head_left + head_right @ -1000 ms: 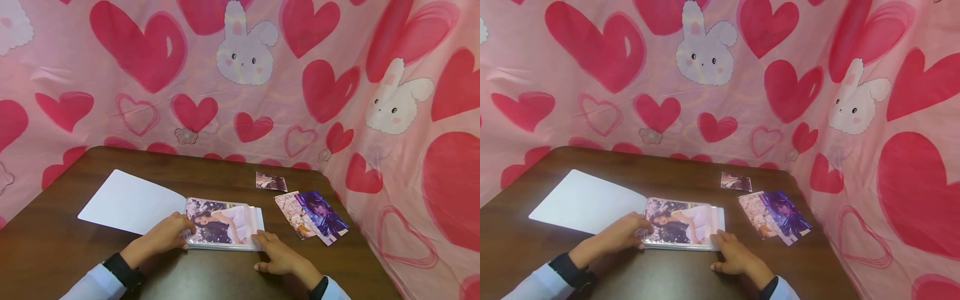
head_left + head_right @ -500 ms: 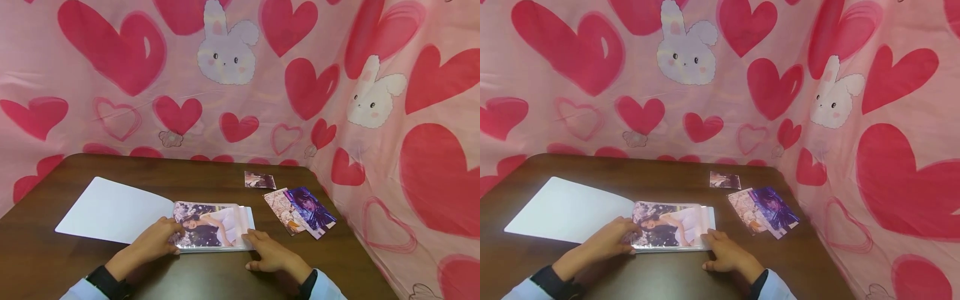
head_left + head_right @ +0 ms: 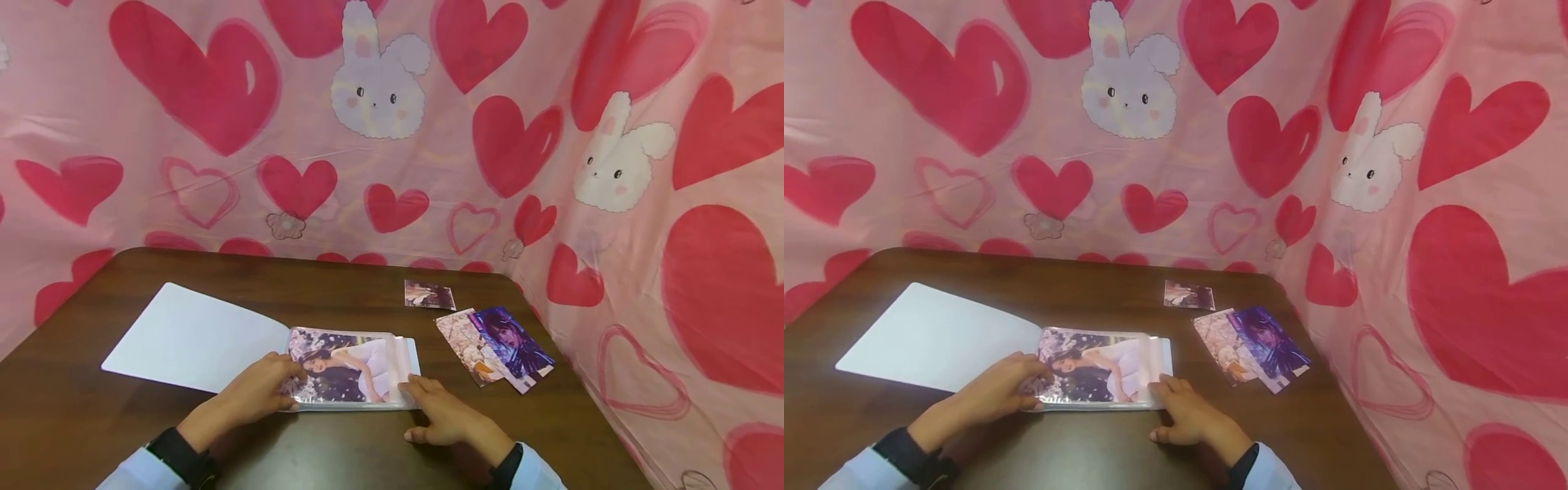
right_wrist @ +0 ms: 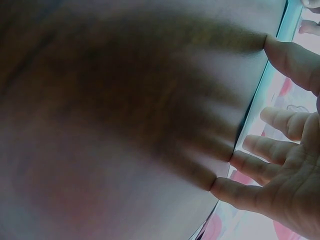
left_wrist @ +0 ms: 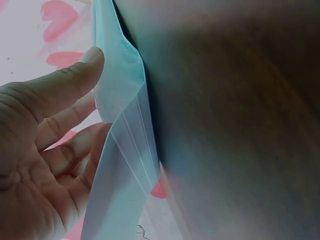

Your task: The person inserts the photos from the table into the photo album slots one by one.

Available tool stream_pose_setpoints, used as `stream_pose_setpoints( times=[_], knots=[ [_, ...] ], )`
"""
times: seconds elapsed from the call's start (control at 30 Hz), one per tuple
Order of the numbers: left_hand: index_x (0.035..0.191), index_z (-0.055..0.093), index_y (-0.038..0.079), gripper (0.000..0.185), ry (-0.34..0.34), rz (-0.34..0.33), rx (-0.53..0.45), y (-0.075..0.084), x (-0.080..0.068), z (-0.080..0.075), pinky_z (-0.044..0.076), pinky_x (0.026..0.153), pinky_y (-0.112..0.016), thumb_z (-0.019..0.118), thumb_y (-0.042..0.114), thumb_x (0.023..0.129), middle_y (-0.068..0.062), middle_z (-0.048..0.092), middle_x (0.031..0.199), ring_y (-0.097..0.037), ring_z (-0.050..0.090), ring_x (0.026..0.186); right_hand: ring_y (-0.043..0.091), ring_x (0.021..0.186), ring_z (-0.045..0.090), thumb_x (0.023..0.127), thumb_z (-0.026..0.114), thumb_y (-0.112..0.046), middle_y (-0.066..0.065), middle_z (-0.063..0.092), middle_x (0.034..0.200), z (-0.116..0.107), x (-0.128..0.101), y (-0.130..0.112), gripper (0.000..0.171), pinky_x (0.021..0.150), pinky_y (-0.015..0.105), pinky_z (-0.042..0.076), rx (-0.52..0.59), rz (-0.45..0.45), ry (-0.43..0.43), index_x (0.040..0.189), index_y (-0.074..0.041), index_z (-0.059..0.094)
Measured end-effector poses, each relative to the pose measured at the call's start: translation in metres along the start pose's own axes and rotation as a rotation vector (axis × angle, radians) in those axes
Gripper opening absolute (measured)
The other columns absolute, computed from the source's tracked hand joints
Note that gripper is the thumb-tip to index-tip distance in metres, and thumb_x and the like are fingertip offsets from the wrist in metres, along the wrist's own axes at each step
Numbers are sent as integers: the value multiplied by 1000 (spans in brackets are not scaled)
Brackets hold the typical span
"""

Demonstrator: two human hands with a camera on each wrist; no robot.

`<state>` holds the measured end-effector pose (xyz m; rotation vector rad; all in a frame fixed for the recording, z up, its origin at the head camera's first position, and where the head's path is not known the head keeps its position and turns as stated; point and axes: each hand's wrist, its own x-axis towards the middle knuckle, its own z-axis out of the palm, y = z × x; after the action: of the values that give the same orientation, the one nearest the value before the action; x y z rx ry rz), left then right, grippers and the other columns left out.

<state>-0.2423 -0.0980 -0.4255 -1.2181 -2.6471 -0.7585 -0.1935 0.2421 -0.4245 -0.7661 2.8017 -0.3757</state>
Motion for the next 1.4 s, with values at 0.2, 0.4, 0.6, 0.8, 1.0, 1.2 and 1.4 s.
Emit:
stream_pose_setpoints(
  times=[0.2, 0.4, 0.6, 0.8, 1.0, 1.2, 1.4],
  knots=[
    [87, 66, 8, 36, 34, 14, 10, -1, -2, 0, 44, 67, -34, 86, 17, 59, 1, 63, 85, -15, 50, 76, 36, 126, 35, 79, 72, -36, 20, 33, 142, -1, 0, 0, 74, 96, 49, 37, 0, -15, -3, 138, -6, 39],
    [88, 67, 7, 43, 43, -3, 20, 3, -1, 0, 47, 69, -38, 90, 21, 54, 0, 61, 84, -22, 54, 79, 38, 124, 35, 79, 73, -33, 22, 34, 141, -2, -2, -2, 72, 95, 51, 37, 17, -27, 1, 137, -6, 39],
    [88, 68, 9, 37, 18, -45, 21, 2, -1, 0, 46, 71, -39, 87, 20, 59, 1, 60, 85, -23, 55, 84, 38, 124, 36, 79, 72, -34, 21, 34, 141, -2, -3, -1, 72, 94, 51, 38, 22, -25, 5, 137, -7, 39],
    [89, 68, 10, 32, 7, -45, 1, 0, -1, 0, 46, 71, -39, 84, 22, 64, 1, 63, 87, -23, 55, 85, 38, 123, 36, 79, 72, -34, 22, 34, 141, -1, -2, 0, 72, 94, 52, 38, 25, -30, 3, 137, -6, 39],
    [92, 68, 7, 30, 12, -53, -8, 2, -1, -3, 46, 72, -39, 81, 19, 68, 0, 64, 87, -17, 54, 80, 37, 124, 36, 79, 72, -35, 20, 33, 142, 0, -2, 1, 73, 94, 51, 38, 24, -15, -1, 138, -8, 39],
    [94, 68, 5, 33, 42, -38, -13, 4, -1, -5, 48, 71, -39, 81, 23, 70, 0, 65, 87, -15, 57, 76, 37, 124, 36, 79, 72, -36, 20, 33, 142, 0, -2, 2, 73, 95, 51, 38, 19, -13, -2, 138, -9, 39],
    [94, 67, 9, 33, 87, -39, -16, 4, -3, -7, 48, 62, -30, 81, 25, 70, 6, 63, 80, -8, 50, 66, 37, 125, 35, 79, 72, -36, 20, 33, 142, 0, -1, 2, 72, 96, 50, 37, 24, -13, 1, 138, -9, 39]
  ],
)
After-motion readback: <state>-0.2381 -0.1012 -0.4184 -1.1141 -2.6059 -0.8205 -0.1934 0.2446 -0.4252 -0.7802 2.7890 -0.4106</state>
